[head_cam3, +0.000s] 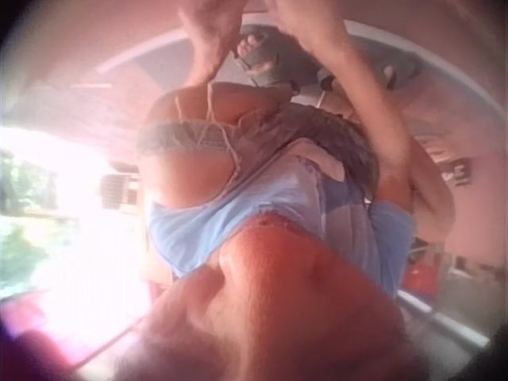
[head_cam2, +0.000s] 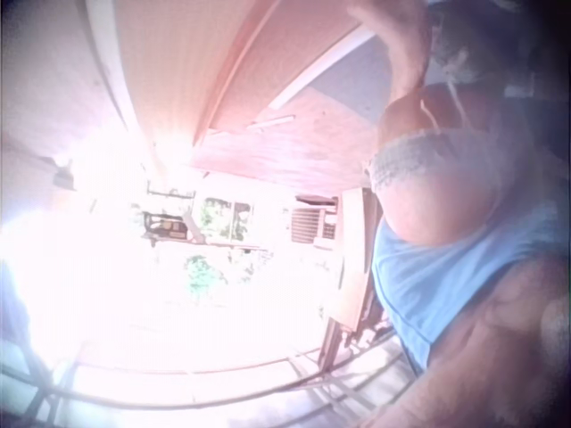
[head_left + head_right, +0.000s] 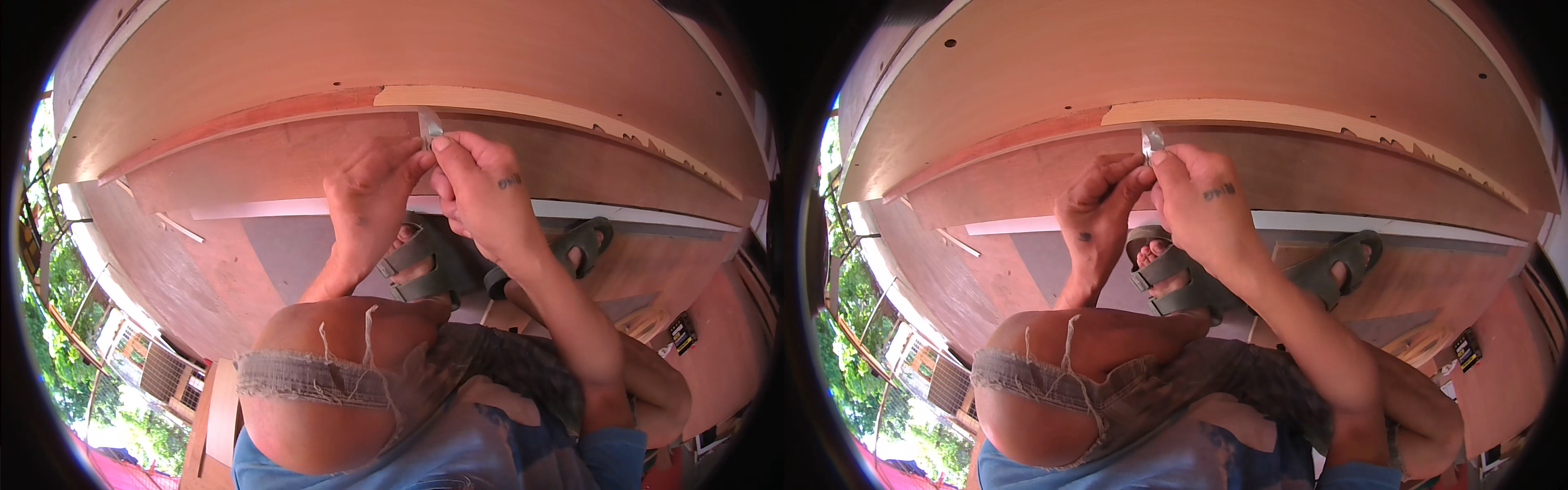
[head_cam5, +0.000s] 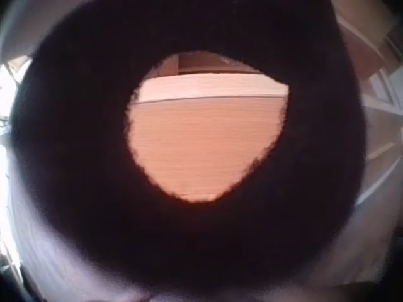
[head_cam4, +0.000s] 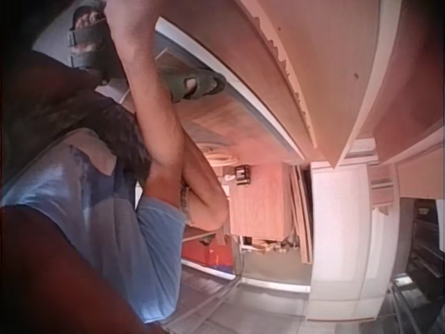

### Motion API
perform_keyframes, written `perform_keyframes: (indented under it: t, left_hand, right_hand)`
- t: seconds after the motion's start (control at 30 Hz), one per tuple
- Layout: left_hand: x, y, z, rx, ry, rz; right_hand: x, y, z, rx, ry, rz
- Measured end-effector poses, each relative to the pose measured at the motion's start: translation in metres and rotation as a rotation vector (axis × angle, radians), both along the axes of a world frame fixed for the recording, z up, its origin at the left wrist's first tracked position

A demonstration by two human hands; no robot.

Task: The person is assembling a wooden structure by fitting thin wooden strips into grooves on a larger curved wooden panel. They use a small metal tool to adjust and secure the strips in place.

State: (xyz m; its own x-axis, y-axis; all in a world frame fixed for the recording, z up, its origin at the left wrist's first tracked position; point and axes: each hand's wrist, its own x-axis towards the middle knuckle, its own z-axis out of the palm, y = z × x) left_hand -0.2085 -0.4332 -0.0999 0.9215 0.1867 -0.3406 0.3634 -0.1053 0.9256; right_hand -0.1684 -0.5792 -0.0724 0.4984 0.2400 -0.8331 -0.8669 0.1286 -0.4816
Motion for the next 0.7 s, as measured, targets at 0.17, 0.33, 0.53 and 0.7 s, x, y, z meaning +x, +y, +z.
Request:
perform_keyframes:
  t: [0.17,0.33,0.53,0.7]
  left_hand:
    - [0.001,0.000,0.002,0.167,-0.064,-0.083]
    - [0.002,0.012,-0.009,0.095,-0.073,0.025]
    - [0.006,0.017,-0.008,0.202,-0.145,-0.004]
    - [0.008,0.014,-0.005,0.186,-0.072,0.005]
  right_hand:
    - [0.014,-0.002,0.006,0.012,0.062,0.011]
    - [0.015,0.015,-0.015,0.105,-0.054,-0.003]
    - [0.016,0.023,-0.006,0.056,-0.016,-0.001]
    - [0.020,0.018,-0.010,0.109,0.054,-0.029]
